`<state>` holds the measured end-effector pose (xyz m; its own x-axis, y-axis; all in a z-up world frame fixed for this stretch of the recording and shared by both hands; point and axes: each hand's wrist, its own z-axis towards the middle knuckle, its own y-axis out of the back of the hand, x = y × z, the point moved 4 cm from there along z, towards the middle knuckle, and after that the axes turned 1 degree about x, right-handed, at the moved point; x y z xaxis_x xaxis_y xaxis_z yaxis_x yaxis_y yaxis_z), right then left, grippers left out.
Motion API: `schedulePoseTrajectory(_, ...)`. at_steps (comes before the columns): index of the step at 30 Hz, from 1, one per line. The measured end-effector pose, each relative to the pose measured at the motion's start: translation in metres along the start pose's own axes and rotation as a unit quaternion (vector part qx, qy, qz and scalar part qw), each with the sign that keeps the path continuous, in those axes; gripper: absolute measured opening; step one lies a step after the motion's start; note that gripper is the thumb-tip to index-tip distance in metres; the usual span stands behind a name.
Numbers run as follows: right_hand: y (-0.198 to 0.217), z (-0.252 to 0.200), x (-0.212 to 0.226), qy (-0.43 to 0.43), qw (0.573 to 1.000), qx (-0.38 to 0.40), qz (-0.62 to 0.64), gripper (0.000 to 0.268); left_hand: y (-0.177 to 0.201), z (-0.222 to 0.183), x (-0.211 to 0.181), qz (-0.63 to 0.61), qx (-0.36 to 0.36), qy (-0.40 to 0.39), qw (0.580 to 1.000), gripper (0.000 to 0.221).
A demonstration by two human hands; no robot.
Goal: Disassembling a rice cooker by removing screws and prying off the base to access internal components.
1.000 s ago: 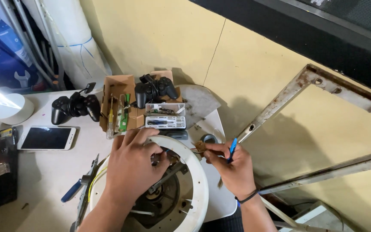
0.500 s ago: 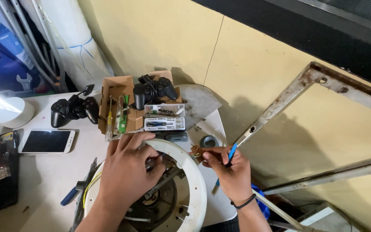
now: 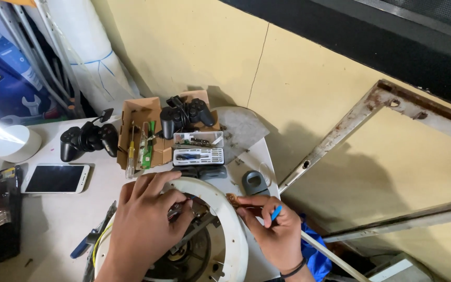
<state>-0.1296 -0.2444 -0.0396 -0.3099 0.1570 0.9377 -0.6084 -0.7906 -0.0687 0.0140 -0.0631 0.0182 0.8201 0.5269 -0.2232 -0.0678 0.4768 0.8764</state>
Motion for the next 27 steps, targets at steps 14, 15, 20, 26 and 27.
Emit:
schedulePoseTrajectory(14,0.007,-0.025,-0.035,0.14,0.988,-0.059,-0.004,0.048,-0.013,0.001,0.006,0.026,0.077,0.082,0.993,0.012)
schedulePoseTrajectory(15,0.008,-0.027,-0.042,0.063,0.989,-0.09,-0.095,0.036,-0.013,0.001,0.007,0.025,0.063,0.075,0.995,0.008)
schedulePoseTrajectory(20,0.003,-0.027,-0.042,-0.014,0.991,-0.131,0.028,0.045,-0.019,-0.005,0.014,0.011,0.091,0.071,0.993,0.01)
schedulePoseTrajectory(26,0.014,-0.018,-0.064,-0.089,0.952,-0.193,0.22,0.051,-0.022,-0.002,0.005,0.06,0.101,0.088,0.989,0.009)
schedulePoseTrajectory(27,0.015,-0.014,-0.064,-0.109,0.962,-0.153,0.199,0.052,-0.022,-0.003,0.007,0.064,0.111,0.09,0.988,0.008)
